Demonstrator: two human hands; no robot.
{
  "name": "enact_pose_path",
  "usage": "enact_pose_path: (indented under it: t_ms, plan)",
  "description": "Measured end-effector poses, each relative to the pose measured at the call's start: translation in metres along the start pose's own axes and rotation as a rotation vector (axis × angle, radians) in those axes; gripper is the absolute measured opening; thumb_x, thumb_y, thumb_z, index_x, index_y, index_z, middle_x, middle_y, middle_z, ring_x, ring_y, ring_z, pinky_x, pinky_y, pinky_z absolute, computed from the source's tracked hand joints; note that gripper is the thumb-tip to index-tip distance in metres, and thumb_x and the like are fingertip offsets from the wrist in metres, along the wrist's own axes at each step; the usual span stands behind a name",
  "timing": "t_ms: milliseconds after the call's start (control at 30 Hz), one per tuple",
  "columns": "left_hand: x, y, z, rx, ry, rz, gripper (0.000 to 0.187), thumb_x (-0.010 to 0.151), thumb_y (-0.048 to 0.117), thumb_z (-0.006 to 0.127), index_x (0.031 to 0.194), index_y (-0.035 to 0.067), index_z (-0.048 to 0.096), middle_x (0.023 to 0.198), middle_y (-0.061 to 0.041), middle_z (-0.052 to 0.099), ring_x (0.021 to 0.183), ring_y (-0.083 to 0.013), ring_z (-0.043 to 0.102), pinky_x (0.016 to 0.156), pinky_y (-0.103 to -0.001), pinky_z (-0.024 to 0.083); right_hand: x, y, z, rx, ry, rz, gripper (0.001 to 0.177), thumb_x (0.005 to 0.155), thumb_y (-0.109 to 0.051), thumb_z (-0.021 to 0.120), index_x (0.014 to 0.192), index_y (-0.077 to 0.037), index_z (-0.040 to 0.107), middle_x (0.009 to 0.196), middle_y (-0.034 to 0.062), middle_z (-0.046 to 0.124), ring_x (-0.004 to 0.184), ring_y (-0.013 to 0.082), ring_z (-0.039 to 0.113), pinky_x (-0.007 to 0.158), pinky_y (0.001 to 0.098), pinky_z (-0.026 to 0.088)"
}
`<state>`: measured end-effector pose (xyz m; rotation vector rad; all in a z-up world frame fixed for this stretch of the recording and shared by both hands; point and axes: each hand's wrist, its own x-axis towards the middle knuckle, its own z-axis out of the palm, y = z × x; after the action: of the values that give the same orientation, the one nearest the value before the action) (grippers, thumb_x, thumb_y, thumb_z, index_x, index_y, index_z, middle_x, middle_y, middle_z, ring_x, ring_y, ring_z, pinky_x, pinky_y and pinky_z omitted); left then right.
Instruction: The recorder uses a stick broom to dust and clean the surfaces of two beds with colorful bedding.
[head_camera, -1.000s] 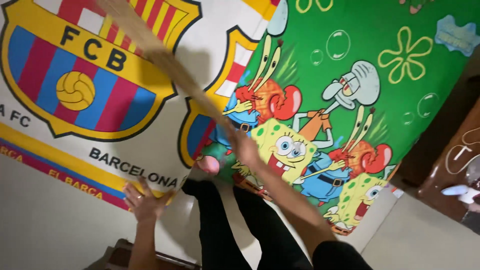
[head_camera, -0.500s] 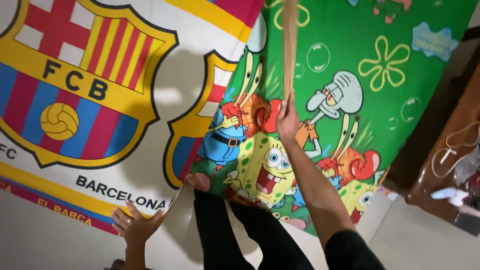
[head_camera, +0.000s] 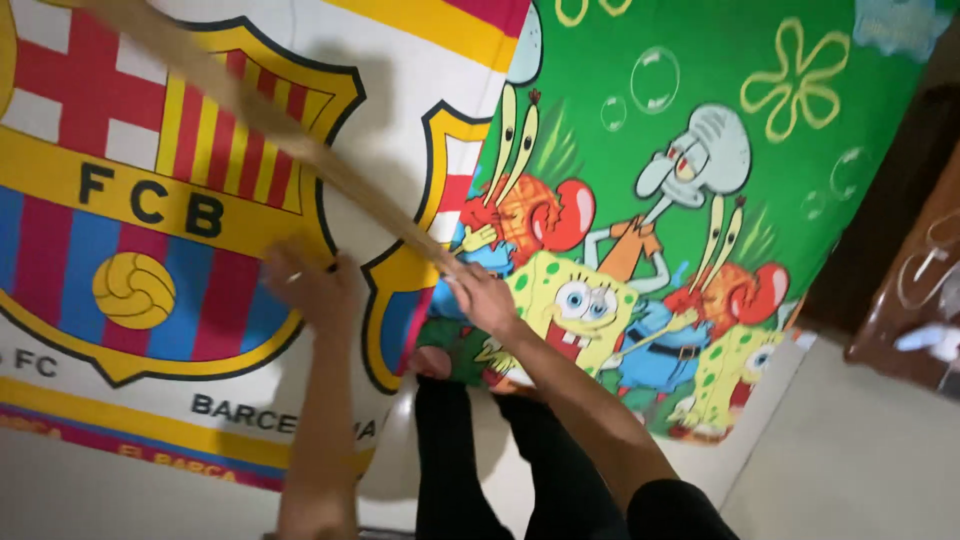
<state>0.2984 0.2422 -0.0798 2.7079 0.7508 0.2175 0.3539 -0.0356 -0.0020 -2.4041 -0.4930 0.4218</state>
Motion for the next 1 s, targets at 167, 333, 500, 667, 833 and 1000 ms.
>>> enact_pose_path:
  t_ms: [167, 333, 500, 667, 833, 1000]
  plan:
    - [0.011, 0.038, -0.021, 0.153, -0.206, 0.044, 0.097, 0.101, 0.073, 0.053, 0.170, 0.010, 0.027, 0.173, -0.033, 0.010, 0.157, -0.0579, 0.006, 0.118, -0.081, 0.005, -0.059, 0.054, 0.066, 0.272, 0.314, 0.319, 0.041, 0.109, -0.027, 0.054, 0.145, -0.008, 0.051, 0.099, 0.0211, 0.071, 0.079, 0.0345, 0.071, 0.070, 0.0428, 0.056]
    - [0.018, 0.035, -0.030, 0.143, -0.306, 0.158, 0.105, 0.089, 0.082, 0.050, 0.168, 0.019, 0.023, 0.168, -0.033, 0.004, 0.148, -0.0659, 0.000, 0.105, -0.088, 0.001, -0.074, 0.056, 0.074, 0.406, 0.503, 0.703, 0.055, 0.106, -0.025, 0.055, 0.152, 0.000, 0.040, 0.078, 0.0141, 0.065, 0.065, 0.0201, 0.061, 0.059, 0.0362, 0.050]
    - [0.010, 0.031, -0.024, 0.185, -0.341, 0.133, 0.106, 0.089, 0.088, 0.043, 0.169, 0.023, 0.020, 0.169, -0.032, 0.003, 0.149, -0.0638, -0.007, 0.105, -0.086, -0.006, -0.080, 0.050, 0.096, 0.487, 0.625, 0.798, 0.047, 0.108, -0.025, 0.058, 0.148, -0.003, 0.050, 0.070, 0.0048, 0.053, 0.062, 0.0114, 0.048, 0.055, 0.0290, 0.043]
    - [0.011, 0.027, -0.020, 0.107, -0.364, 0.123, 0.111, 0.087, 0.088, 0.047, 0.171, 0.022, 0.017, 0.171, -0.032, -0.002, 0.150, -0.0641, -0.012, 0.107, -0.085, -0.011, -0.040, -0.012, 0.072, 0.502, 0.395, 0.422, 0.054, 0.103, -0.022, 0.058, 0.153, -0.005, 0.043, 0.086, 0.0070, 0.069, 0.068, 0.0151, 0.065, 0.061, 0.0325, 0.054]
    - [0.024, 0.030, -0.032, 0.086, -0.530, 0.098, 0.136, 0.065, 0.095, 0.057, 0.166, 0.018, 0.005, 0.164, -0.036, -0.011, 0.143, -0.0676, -0.016, 0.100, -0.086, -0.011, 0.071, -0.038, -0.005, 0.286, 0.100, 0.007, 0.053, 0.104, -0.018, 0.055, 0.157, -0.015, 0.047, 0.100, 0.0149, 0.067, 0.082, 0.0284, 0.068, 0.071, 0.0390, 0.056]
    - [0.016, 0.003, 0.004, 0.215, -0.409, 0.201, 0.145, 0.061, 0.104, 0.051, 0.166, 0.022, -0.006, 0.165, -0.034, -0.017, 0.144, -0.0707, -0.015, 0.097, -0.090, -0.001, 0.207, 0.025, -0.073, -0.038, -0.282, 0.320, 0.054, 0.107, -0.046, 0.036, 0.160, -0.037, 0.034, 0.111, 0.0179, 0.068, 0.096, 0.0331, 0.068, 0.080, 0.0483, 0.056]
